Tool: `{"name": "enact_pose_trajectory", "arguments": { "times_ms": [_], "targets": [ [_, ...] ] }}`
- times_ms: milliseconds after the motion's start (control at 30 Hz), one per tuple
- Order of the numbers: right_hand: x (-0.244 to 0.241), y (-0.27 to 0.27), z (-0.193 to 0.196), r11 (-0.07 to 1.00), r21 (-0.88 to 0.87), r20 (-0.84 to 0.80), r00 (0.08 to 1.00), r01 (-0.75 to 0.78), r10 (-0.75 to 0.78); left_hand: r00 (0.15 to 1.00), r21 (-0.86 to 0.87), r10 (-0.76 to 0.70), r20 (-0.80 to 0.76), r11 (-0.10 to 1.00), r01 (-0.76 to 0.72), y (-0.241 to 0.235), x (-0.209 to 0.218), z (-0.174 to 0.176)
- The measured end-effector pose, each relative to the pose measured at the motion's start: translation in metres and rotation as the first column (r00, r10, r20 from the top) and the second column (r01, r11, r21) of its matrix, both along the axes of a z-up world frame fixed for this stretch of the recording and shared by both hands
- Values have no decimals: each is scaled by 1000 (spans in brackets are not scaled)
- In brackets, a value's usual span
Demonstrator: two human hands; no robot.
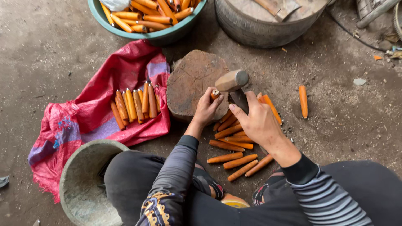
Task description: The person sits on the ground and repeatedly hammers nails into small orange cylindrical objects using a hammer and a wooden stump as an anvil. Finished items are placed on a red sack nearby.
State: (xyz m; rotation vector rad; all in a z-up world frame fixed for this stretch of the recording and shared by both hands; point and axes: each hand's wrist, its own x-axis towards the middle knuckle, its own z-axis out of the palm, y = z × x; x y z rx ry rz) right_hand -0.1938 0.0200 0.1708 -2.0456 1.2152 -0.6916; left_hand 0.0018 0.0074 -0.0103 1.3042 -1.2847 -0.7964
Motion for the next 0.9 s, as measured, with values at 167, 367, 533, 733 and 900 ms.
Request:
{"name": "enact_pose_trajectory", "arguments": {
  "times_ms": [167, 367, 533, 733, 900],
  "targets": [
    [-7, 7, 33, 999, -39, 24, 1000, -4, 5, 999, 51, 17, 49, 998, -20, -3, -4, -10],
    [-8, 9, 6, 997, -72, 12, 1000, -18, 19, 998, 130, -1, 63, 992, -7, -8, -1, -26],
    [12, -7, -42, 993, 55, -166, 980, -105, 113, 968, -44, -184, -172, 983, 179, -4, 1, -32],
    [-5, 9, -10, 979, -175, -68, 993, -105, 94, 994, 148, -53, 91, 988, 40, -7, -1, -43],
    [1, 15, -1, 984, -162, -79, 995, -80, 68, 994, 117, -86, 69, 990, 78, -12, -1, -42]
  ]
}}
